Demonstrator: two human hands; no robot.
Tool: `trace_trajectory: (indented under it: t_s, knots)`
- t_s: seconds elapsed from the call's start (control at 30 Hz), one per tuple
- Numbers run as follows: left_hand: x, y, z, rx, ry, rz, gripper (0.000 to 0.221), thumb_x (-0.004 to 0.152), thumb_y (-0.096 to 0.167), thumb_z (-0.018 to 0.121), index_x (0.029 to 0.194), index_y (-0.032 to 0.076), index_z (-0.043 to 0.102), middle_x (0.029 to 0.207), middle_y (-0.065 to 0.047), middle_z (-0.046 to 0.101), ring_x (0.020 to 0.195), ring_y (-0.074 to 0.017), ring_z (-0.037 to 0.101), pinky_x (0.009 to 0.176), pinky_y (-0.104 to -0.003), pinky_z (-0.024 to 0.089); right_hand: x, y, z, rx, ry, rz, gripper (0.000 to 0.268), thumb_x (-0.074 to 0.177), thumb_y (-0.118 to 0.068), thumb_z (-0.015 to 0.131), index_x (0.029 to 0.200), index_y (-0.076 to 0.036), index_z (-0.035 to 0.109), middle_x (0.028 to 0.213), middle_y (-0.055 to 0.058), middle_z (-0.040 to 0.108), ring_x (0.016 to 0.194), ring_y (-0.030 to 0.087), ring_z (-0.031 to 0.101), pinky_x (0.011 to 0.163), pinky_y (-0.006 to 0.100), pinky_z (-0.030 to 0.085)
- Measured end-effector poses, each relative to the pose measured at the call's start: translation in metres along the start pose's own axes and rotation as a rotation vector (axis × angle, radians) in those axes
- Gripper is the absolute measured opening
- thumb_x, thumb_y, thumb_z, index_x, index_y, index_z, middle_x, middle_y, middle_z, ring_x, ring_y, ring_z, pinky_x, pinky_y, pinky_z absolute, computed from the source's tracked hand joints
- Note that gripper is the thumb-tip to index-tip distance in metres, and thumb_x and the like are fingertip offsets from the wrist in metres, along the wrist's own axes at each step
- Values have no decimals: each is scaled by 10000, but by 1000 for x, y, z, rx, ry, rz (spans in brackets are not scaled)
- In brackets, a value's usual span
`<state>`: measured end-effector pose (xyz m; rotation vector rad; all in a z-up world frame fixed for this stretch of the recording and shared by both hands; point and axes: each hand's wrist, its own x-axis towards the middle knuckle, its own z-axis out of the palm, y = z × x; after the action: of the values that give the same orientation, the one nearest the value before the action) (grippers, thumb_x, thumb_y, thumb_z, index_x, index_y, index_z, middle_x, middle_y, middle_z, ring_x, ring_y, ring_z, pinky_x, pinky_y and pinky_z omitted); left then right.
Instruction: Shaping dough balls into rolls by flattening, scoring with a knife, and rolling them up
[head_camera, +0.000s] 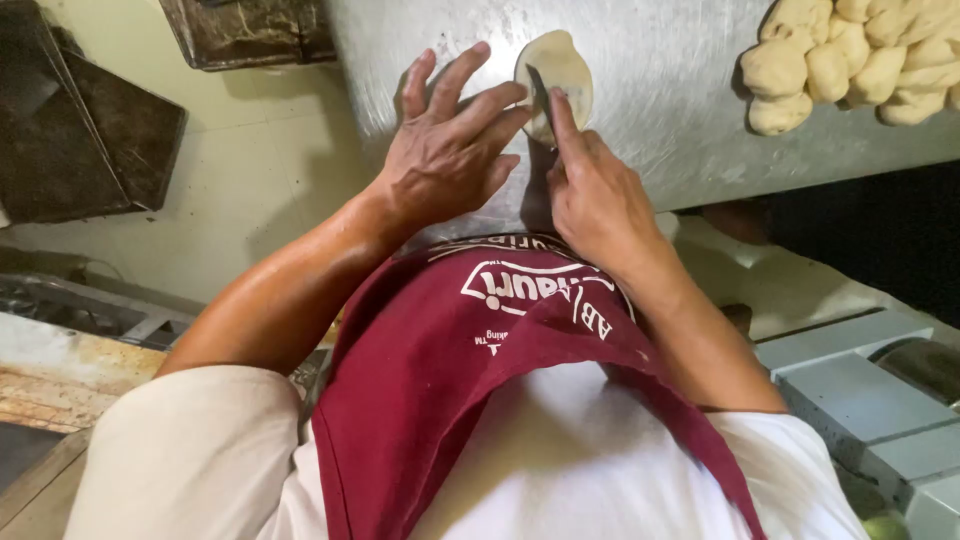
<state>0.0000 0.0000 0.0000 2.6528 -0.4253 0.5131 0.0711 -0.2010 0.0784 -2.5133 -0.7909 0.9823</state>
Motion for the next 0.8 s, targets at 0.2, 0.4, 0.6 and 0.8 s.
trace_trajectory:
  t_s: [0.2,0.4,0.6,0.8]
  knots:
    - [-1,0,2,-32,-90,-43,529,897,301,919,1346,88,737,1408,-19,634,1493,-390,280,1159,-707,148,-29,-15,-7,-64,-167,128,691,1081,-147,415,1678,-116,67,1228,286,570,709,319,621,619,469,588]
    - [7,7,-5,-63,-84,-22,596,895,328,857,1409,94,665,1477,-90,551,1473,-411,287,1138,-701,186,-12,-10,-8,-76,-13,86,715,1090,-120,463,1668,-158,43,1233,267,586,633,223,568,526,358,545]
    - [13,6,3,-60,-124,-93,581,892,373,880,1365,85,703,1426,-48,586,1482,-416,249,1130,-740,165,-31,-5,-11,-70,-111,160,674,1038,-168,372,1669,-159,133,1248,289,555,807,477,629,671,636,498]
    - [25,10,10,-96,-203,-80,653,947,410,822,1462,68,611,1495,-131,537,1476,-412,209,1118,-768,110,-2,9,-6,-79,40,49,667,1075,-134,410,1662,-169,94,1256,302,562,747,475,622,638,604,493]
